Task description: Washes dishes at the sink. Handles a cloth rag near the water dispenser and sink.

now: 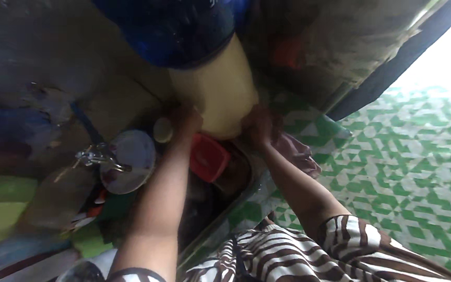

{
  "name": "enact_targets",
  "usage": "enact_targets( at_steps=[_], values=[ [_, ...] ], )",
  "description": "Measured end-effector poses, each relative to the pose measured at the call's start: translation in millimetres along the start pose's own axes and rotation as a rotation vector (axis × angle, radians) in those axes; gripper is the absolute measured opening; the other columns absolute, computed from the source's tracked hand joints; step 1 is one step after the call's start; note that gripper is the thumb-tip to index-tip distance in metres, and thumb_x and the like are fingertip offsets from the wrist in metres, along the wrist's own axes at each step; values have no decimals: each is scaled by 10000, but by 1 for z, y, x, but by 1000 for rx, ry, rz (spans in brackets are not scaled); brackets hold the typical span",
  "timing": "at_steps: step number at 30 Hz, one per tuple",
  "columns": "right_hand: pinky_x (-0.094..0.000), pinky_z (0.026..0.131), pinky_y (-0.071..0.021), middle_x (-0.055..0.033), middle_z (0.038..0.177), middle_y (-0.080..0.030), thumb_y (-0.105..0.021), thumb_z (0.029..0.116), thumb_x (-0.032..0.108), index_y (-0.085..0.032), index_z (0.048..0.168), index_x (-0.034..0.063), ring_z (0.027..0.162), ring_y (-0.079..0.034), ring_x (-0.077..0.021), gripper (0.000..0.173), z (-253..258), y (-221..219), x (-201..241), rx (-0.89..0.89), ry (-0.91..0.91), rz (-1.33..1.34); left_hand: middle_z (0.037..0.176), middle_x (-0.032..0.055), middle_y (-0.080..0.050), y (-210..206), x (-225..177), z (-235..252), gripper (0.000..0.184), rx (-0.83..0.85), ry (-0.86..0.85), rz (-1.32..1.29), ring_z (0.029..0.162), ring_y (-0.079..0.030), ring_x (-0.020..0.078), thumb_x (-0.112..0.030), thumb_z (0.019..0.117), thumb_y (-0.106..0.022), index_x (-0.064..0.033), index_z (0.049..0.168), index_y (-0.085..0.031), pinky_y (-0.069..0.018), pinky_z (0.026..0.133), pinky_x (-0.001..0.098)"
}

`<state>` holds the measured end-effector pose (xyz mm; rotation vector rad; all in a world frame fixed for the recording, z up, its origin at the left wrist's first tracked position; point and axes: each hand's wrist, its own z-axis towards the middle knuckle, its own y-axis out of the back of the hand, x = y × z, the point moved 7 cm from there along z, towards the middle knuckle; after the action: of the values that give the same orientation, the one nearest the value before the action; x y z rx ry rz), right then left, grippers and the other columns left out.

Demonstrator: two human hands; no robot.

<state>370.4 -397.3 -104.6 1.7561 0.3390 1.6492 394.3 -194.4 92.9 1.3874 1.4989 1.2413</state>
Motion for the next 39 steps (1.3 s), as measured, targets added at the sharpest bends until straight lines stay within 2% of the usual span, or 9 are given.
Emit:
enact_targets(
  at_steps=[2, 10, 13, 16, 21, 26, 31, 36, 39],
  values=[
    [-629, 1145, -359, -237, 1592, -380, -679, 957, 362, -528, 1488, 117, 1463, -366, -440, 604, -17, -6, 7, -41, -31, -35, 1319, 317, -595, -5, -3, -1, 431, -5, -4, 19, 1289, -532, 484, -241, 1003, -598, 72, 1298, -610, -373, 1067, 689],
    [-640, 1043, -448, -297, 1458, -480, -802, 824, 357, -657, 1334, 138, 1332, -477, -490, 573, -11, -30, 9, -29, -128, -66, 1168, 267, -682, -12, -6, 5, 264, -8, 54, 137, 1177, -615, 453, -160, 997, -583, 53, 1104, -694, -412, 1020, 678],
    [-648, 1040, -454, -254, 1417, -557, -750, 891, 268, -666, 1320, 113, 1313, -520, -472, 463, 1, -14, 17, -36, -61, -51, 1226, 254, -668, -8, -10, 7, 275, -53, 36, 112, 1236, -581, 439, -166, 996, -586, 29, 1159, -692, -364, 1059, 680],
    [-658, 1048, -448, -235, 1521, -461, -637, 991, 377, -549, 1448, 108, 1366, -477, -452, 538, -10, -10, 15, 46, -74, -113, 1264, 273, -640, -13, -12, 7, 332, -99, 10, 99, 1257, -552, 474, -138, 977, -605, 12, 1271, -647, -352, 1075, 694],
    [-628, 1103, -407, -295, 1473, -497, -654, 966, 401, -588, 1428, 76, 1360, -479, -483, 568, -14, -7, 24, 65, -123, -186, 1201, 258, -663, -15, -10, 10, 316, -15, 50, 53, 1181, -598, 462, -173, 997, -593, 17, 1241, -655, -423, 1031, 652],
    [-645, 1009, -477, -303, 1489, -472, -814, 803, 446, -578, 1428, 77, 1320, -507, -506, 764, -22, -17, 39, 4, -126, -202, 1303, 238, -636, -2, -12, 7, 353, -6, -4, -77, 1279, -556, 422, -155, 1026, -523, 3, 1324, -626, -384, 1079, 631],
    [-652, 1035, -450, -232, 1511, -488, -633, 976, 322, -658, 1366, 213, 1369, -479, -461, 406, -42, -26, 69, 183, -92, -214, 1312, 259, -625, -12, -17, 9, 354, -15, -23, -19, 1282, -539, 464, -170, 1014, -561, -9, 1323, -626, -331, 1107, 688],
    [-713, 1081, -353, -260, 1532, -432, -679, 938, 362, -598, 1430, 243, 1400, -401, -491, 512, -46, -41, 40, 382, 62, -232, 1334, 263, -613, -19, -23, 16, 374, -56, -80, 46, 1300, -512, 500, -141, 965, -628, -24, 1320, -635, -295, 1100, 745],
    [-704, 1058, -393, -262, 1557, -396, -698, 924, 463, -537, 1467, 147, 1404, -407, -484, 648, -38, -26, 19, 416, 2, -293, 1305, 291, -618, -19, -21, 13, 369, -60, -44, 136, 1288, -512, 518, -178, 976, -616, 18, 1288, -640, -268, 1100, 758]
  ],
)
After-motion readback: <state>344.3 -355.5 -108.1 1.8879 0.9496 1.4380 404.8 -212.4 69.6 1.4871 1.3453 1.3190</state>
